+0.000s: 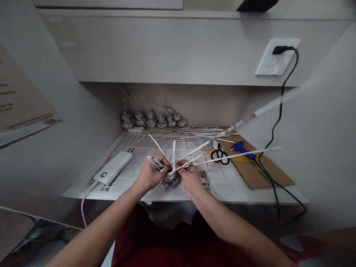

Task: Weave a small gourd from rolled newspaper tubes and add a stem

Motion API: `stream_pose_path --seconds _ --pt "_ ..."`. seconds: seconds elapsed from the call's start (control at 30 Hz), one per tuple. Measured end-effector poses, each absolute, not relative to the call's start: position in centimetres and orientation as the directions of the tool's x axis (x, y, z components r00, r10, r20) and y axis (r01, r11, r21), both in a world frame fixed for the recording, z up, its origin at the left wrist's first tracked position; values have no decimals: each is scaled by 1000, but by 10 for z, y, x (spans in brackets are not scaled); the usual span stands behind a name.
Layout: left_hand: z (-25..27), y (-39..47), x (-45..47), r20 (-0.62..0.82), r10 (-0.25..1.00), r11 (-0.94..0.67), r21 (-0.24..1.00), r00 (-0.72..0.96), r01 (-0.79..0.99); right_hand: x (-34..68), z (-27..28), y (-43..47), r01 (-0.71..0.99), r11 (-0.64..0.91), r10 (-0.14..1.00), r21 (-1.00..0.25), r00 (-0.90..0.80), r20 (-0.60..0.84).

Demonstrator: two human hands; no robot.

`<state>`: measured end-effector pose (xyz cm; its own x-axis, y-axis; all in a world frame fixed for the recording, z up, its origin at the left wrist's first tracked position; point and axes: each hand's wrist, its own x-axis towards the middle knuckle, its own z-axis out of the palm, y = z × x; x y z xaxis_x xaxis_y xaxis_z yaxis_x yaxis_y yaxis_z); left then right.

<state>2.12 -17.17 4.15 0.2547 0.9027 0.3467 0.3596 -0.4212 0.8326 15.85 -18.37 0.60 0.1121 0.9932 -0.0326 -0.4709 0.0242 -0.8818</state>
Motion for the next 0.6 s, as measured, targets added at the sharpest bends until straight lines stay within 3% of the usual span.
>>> stream_pose_path --seconds 0.13,0.33,0.47,0.6 --pt "37 -173 22 365 914 -404 788 176 465 161 -1 -187 -374 141 986 -917 140 94" --pt "37 -172 22 362 920 -384 758 151 526 172 -4 -192 -10 416 904 -909 110 412" --pt "38 -167 19 411 887 -453 688 210 568 172 -5 -190 -11 416 903 -909 120 412" --pt "38 -165 17 456 859 -504 676 233 538 171 -10 -181 -105 299 952 -949 97 289"
